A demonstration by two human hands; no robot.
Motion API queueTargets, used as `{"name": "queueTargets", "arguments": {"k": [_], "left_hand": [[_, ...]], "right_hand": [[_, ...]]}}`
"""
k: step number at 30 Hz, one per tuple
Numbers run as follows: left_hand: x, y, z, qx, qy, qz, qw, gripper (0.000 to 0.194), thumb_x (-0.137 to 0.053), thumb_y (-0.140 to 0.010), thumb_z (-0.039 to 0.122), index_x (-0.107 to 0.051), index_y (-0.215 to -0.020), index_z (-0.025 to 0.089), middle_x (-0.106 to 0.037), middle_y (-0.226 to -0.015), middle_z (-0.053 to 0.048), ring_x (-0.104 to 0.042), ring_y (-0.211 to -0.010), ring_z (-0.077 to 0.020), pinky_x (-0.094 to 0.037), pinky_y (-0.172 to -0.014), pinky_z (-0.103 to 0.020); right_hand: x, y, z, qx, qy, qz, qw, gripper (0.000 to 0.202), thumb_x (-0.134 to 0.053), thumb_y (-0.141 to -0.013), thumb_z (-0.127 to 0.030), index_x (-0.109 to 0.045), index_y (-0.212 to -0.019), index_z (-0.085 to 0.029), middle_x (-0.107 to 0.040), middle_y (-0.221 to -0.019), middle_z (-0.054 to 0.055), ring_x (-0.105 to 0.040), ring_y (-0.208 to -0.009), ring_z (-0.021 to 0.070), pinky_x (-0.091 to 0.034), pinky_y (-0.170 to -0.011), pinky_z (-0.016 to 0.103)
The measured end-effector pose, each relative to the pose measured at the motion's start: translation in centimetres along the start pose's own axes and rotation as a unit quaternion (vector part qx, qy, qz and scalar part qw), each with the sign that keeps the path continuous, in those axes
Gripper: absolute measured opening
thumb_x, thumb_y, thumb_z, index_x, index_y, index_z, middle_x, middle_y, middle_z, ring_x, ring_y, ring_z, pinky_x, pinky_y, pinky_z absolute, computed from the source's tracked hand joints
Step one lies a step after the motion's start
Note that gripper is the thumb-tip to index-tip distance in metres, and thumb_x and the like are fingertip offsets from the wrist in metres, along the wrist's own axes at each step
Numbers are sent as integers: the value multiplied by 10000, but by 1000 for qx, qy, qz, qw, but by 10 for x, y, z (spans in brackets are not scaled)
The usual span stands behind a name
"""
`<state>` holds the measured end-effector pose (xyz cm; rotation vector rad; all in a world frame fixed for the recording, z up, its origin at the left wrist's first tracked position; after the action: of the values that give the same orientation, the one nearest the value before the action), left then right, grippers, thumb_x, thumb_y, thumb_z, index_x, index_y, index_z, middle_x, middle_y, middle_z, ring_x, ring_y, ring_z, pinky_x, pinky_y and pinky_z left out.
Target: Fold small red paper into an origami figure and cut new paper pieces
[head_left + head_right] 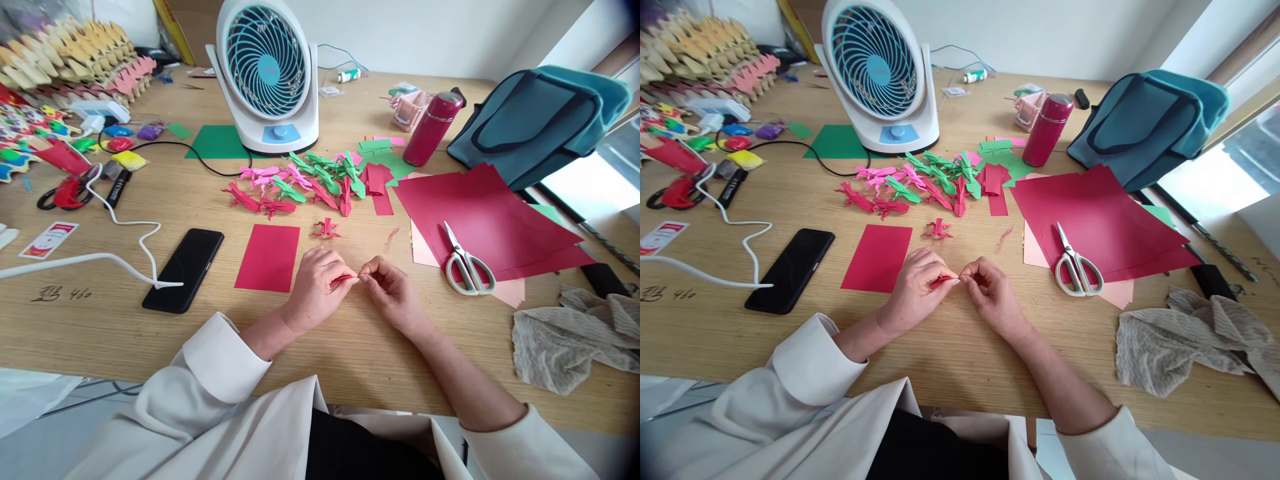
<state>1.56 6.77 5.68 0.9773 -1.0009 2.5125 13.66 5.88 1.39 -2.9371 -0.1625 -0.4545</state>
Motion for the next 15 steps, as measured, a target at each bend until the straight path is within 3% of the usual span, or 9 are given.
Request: {"name": "queueTargets", "arguments": {"k": [8,15], "left_hand": [[-1,-1,10,-21,-32,-6,999,154,-573,-914,218,-620,-770,191,-629,-801,-25,-543,-813,-185,-408,-933,-383],[0,1,-1,6,45,14,999,164,-641,-887,231,-652,-731,183,-611,-757,-19,-547,-772,-169,-420,-832,-343]], "right_hand": [[-5,2,-16,64,79,-15,995,146,-455,-991,-264,-493,-863,-205,-505,-788,10,-476,-711,155,-372,-650,295],[-3,2,-11,53,59,-1,997,146,-489,-984,-276,-518,-859,-207,-498,-765,-1,-451,-674,145,-358,-622,290]]}}
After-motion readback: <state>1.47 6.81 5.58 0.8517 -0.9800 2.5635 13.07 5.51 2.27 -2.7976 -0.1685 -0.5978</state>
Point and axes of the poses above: each hand's wrist, its own y-axis away from the middle knuckle, its own x-axis out of the back of the hand, z = x × y, the point moved 10 cm from there along -y, towards the middle knuckle
